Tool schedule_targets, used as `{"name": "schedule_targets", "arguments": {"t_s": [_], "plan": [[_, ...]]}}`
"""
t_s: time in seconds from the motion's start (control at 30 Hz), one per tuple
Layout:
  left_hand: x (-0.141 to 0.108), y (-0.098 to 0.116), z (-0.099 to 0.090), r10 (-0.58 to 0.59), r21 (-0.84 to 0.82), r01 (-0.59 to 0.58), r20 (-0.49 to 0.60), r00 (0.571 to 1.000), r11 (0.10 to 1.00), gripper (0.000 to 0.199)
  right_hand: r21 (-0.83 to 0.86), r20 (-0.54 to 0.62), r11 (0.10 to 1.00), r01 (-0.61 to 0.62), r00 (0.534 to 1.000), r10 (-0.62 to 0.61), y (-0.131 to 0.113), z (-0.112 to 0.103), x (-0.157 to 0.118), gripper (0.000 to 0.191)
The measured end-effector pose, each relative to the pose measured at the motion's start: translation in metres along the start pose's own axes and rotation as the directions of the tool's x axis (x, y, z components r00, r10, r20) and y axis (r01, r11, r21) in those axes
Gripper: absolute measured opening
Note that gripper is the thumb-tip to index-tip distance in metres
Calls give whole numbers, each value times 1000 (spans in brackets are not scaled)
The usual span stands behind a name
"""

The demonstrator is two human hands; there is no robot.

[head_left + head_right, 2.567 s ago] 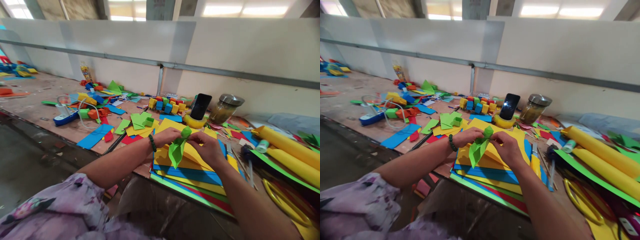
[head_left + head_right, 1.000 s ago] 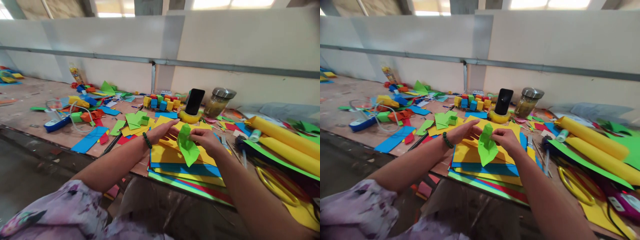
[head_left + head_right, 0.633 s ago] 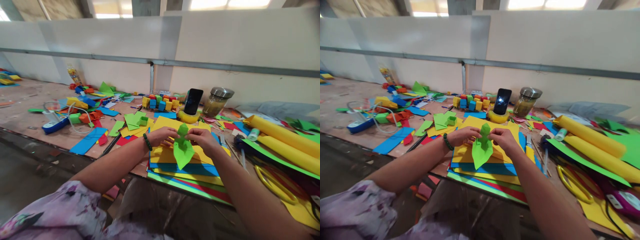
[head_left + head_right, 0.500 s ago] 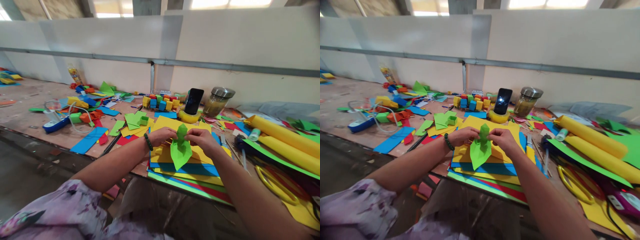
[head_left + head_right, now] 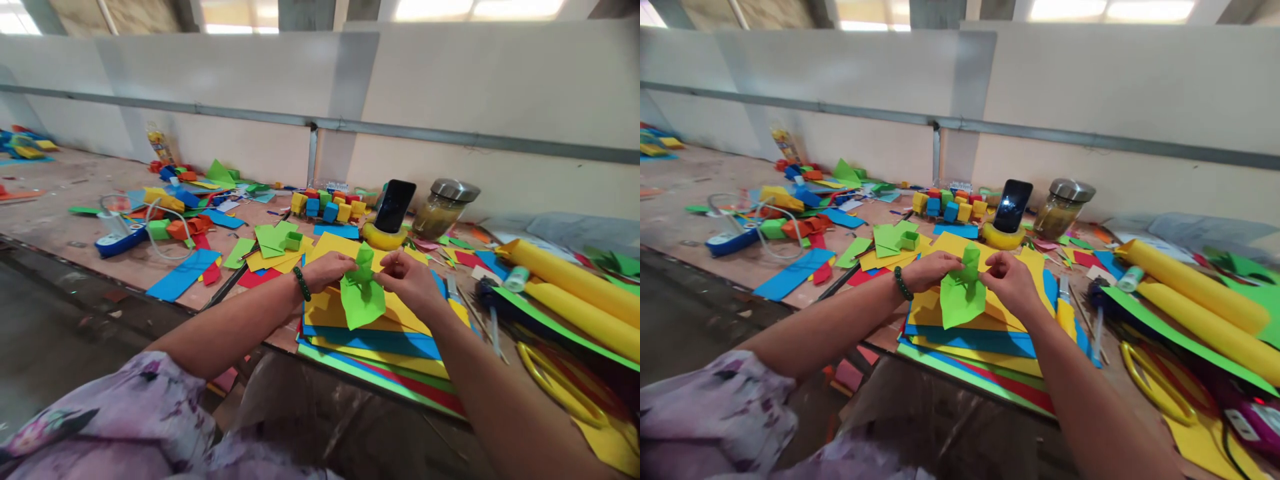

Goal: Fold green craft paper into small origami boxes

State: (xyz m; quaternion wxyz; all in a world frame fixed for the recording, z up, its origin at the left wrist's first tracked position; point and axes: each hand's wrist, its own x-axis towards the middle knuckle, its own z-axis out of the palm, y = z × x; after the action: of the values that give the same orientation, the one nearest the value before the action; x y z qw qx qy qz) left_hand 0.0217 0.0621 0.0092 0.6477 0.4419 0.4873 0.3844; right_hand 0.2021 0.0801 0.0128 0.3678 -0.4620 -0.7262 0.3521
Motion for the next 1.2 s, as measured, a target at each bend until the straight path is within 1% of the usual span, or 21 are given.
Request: {"name": "schedule_targets", "arguments": {"t_s": [0.07, 0.13, 0.37, 0.47, 0.53, 0.67, 0.73, 0.83, 0.93, 1.07, 1.2], "plan": [[0, 0, 0, 30, -10, -30, 1, 1000, 999, 14, -42, 15, 996, 84, 996, -84, -1, 0, -1, 18], [1, -2, 0, 57, -13, -56, 15, 998, 998, 15, -66, 37, 988, 138, 990, -135, -4, 1, -4, 16], [-1, -2, -1, 158, -6, -158, 48, 986, 987, 16, -98, 33, 963, 250, 968, -248, -9, 4, -10, 19], [-2, 0, -2, 159, -11, -158, 68, 985, 987, 21, -109, 31, 951, 288, 958, -287, -9, 2, -10, 25], [-2, 0, -2, 148, -29, -146, 72, 986, 989, 22, -127, 33, 946, 300, 954, -298, -9, 1, -9, 30], [0, -2, -3, 157, -66, -151, 90, 984, 986, 23, -125, 17, 950, 286, 958, -286, -8, 0, -8, 25], [0, -3, -4, 150, -68, -144, 100, 984, 987, 24, -116, 26, 949, 294, 956, -293, -8, -1, -7, 25], [-1, -2, -3, 155, -73, -148, 100, 983, 986, 23, -123, 52, 928, 351, 936, -347, -9, -2, -8, 29], [-2, 0, -2, 189, -102, -178, 107, 976, 979, 22, -80, 51, 917, 390, 921, -387, -10, -3, -9, 25], [-4, 2, -1, 245, -154, -224, 134, 960, 962, 18, -8, 12, 929, 370, 929, -370, -11, -2, -11, 19], [-6, 3, 0, 239, -161, -216, 138, 961, 963, 17, 9, -45, 939, 345, 938, -344, -13, -1, -13, 20]]}}
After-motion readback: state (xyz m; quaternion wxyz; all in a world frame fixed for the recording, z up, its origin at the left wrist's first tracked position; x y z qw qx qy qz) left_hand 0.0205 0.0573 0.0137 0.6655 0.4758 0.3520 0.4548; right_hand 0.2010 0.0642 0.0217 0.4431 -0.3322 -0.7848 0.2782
